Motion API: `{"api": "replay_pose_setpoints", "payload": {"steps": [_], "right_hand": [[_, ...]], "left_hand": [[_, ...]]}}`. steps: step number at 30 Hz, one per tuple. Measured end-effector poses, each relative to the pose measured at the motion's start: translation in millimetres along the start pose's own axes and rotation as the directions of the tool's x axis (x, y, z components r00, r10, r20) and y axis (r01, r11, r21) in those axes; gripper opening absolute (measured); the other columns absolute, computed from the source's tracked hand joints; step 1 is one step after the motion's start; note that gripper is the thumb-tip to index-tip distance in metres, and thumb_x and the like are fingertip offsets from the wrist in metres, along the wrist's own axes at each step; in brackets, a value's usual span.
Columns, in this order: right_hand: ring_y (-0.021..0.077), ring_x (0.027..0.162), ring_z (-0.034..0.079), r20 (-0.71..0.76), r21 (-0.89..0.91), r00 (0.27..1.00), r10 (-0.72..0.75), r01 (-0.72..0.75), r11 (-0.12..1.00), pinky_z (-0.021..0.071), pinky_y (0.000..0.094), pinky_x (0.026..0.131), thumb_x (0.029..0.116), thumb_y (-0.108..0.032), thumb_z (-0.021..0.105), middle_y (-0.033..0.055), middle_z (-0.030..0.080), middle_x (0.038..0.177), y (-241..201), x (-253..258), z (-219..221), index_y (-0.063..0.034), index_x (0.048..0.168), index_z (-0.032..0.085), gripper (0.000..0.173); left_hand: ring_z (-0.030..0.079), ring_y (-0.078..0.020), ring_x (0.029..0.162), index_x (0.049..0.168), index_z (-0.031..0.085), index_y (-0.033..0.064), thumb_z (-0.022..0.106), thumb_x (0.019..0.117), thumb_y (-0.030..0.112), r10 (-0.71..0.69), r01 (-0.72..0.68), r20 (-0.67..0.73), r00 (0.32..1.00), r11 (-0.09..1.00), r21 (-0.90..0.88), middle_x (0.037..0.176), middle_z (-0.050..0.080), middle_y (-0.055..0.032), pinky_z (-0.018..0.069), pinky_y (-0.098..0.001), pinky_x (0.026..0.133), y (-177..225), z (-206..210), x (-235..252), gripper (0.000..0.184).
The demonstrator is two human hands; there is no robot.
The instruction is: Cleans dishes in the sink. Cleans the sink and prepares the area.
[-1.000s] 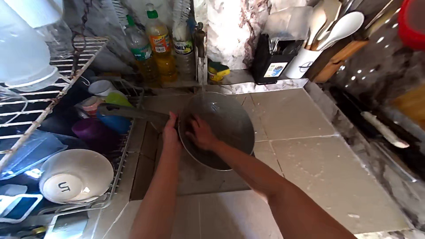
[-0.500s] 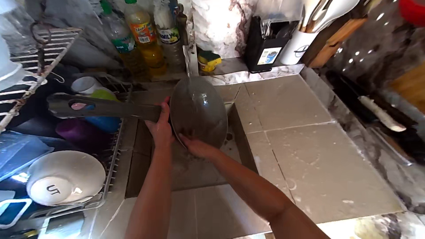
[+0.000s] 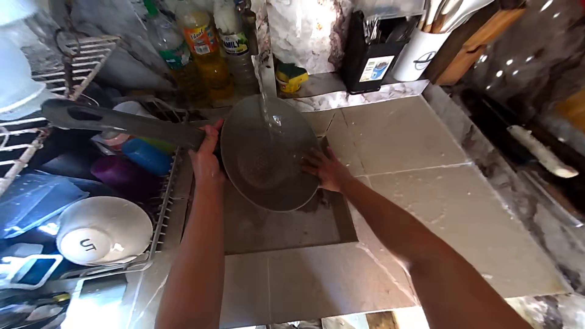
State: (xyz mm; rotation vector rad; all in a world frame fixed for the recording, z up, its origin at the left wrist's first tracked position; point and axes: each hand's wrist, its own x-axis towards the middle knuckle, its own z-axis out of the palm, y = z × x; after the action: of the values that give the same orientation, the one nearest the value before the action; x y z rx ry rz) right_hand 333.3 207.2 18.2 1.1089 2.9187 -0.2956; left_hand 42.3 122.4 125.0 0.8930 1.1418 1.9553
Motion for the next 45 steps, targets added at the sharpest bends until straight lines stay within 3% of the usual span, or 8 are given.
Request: {"api": "replay_pose_setpoints", "payload": {"steps": [6,11,17,21,26,30,38,45], "right_hand": [[0.0461,0.128,0.059,-0.376,-0.178,0.867,-0.328,0.28,0.943,0.0476,0.0538,0.11,0.0798,-0.002,0.081,0.0224,0.071,0.122,35.9,-72.6,-64.6,0.0014,0.108,0.077,0.028],[0.0412,0.107,0.069,-0.358,-0.432,0.783,-0.509,0.345,0.833,0.0496,0.0572,0.104,0.0958,-0.015,0.063,0.0184,0.071,0.094,2.5,-123.8,-164.3,0.0001,0.083,0.068,0.02],[0.0388,0.097,0.067,-0.324,-0.444,0.794,-0.514,0.353,0.824,0.0384,0.0635,0.107,0.0934,-0.042,0.063,0.0149,0.067,0.089,-48.0,-133.9,-233.2,-0.0043,0.09,0.067,0.038],[0.0248,0.102,0.067,-0.47,0.25,0.883,0.018,0.113,0.962,0.0528,0.0481,0.09,0.0825,-0.036,0.08,0.0154,0.071,0.106,-37.5,-117.8,-221.3,0.0011,0.114,0.069,0.05],[0.0247,0.107,0.062,-0.178,0.874,0.762,0.622,-0.168,0.456,0.0529,0.0471,0.091,0.1067,-0.042,0.052,0.0179,0.061,0.124,1.4,-54.1,-168.1,-0.0061,0.142,0.046,0.051],[0.0426,0.14,0.046,-0.153,0.797,0.707,0.69,-0.324,0.509,0.0353,0.062,0.114,0.1108,-0.046,0.038,0.029,0.048,0.15,6.5,3.7,-156.7,0.0,0.15,0.044,0.061],[0.0443,0.128,0.059,-0.5,0.172,0.858,0.115,-0.032,0.985,0.0452,0.0603,0.107,0.1053,0.001,0.04,0.0218,0.058,0.145,-90.4,103.9,-270.6,-0.0203,0.158,0.042,0.057],[0.045,0.125,0.061,-0.342,-0.057,0.936,0.081,-0.107,0.993,0.0421,0.0675,0.105,0.1067,-0.036,0.055,0.0232,0.068,0.128,-94.2,131.7,-315.5,-0.0113,0.131,0.07,0.037]], "left_hand": [[0.07,-0.0042,0.085,0.1,0.058,0.0167,0.018,0.1133,0.03,-0.078,0.091,0.073,0.994,0.978,-0.186,0.088,0.072,0.005,0.0594,-0.0251,0.078,-28.0,13.7,3.5,0.044],[0.068,-0.0019,0.079,0.098,0.058,0.0177,0.009,0.1128,0.037,-0.044,0.097,0.129,0.991,0.894,-0.438,0.081,0.07,0.0077,0.0582,-0.0236,0.075,-83.1,33.7,8.6,0.055],[0.065,-0.0002,0.075,0.108,0.058,0.0071,0.024,0.1136,0.024,-0.282,0.274,0.051,0.958,0.85,-0.45,0.084,0.068,0.0035,0.055,-0.0179,0.071,-96.0,79.3,-7.3,0.038],[0.061,-0.0118,0.097,0.13,0.051,0.0013,0.023,0.1141,0.022,-0.449,0.423,0.058,0.892,0.782,-0.457,0.11,0.064,-0.0087,0.0526,-0.0291,0.087,-64.1,79.6,-34.3,0.038],[0.068,-0.017,0.09,0.124,0.059,0.015,0.031,0.1082,0.054,-0.49,0.451,-0.02,0.872,0.816,-0.361,0.102,0.07,-0.0051,0.0587,-0.0397,0.075,-82.9,54.9,-11.1,0.051],[0.063,-0.0306,0.109,0.143,0.047,0.0026,0.042,0.1071,0.053,-0.538,0.507,-0.348,0.768,0.842,-0.183,0.125,0.062,-0.0208,0.0544,-0.0504,0.089,-58.4,45.8,0.3,0.062],[0.061,-0.0316,0.114,0.153,0.031,0.001,0.054,0.1072,0.037,-0.446,0.501,-0.408,0.797,0.865,0.034,0.133,0.057,-0.0249,0.0538,-0.0481,0.094,-24.9,26.4,-8.8,0.063],[0.065,-0.0248,0.1,0.137,0.052,-0.0009,0.048,0.1089,0.04,-0.557,0.577,-0.22,0.801,0.816,0.035,0.116,0.064,-0.0191,0.0567,-0.0429,0.086,-15.5,5.2,-14.0,0.05]]}}
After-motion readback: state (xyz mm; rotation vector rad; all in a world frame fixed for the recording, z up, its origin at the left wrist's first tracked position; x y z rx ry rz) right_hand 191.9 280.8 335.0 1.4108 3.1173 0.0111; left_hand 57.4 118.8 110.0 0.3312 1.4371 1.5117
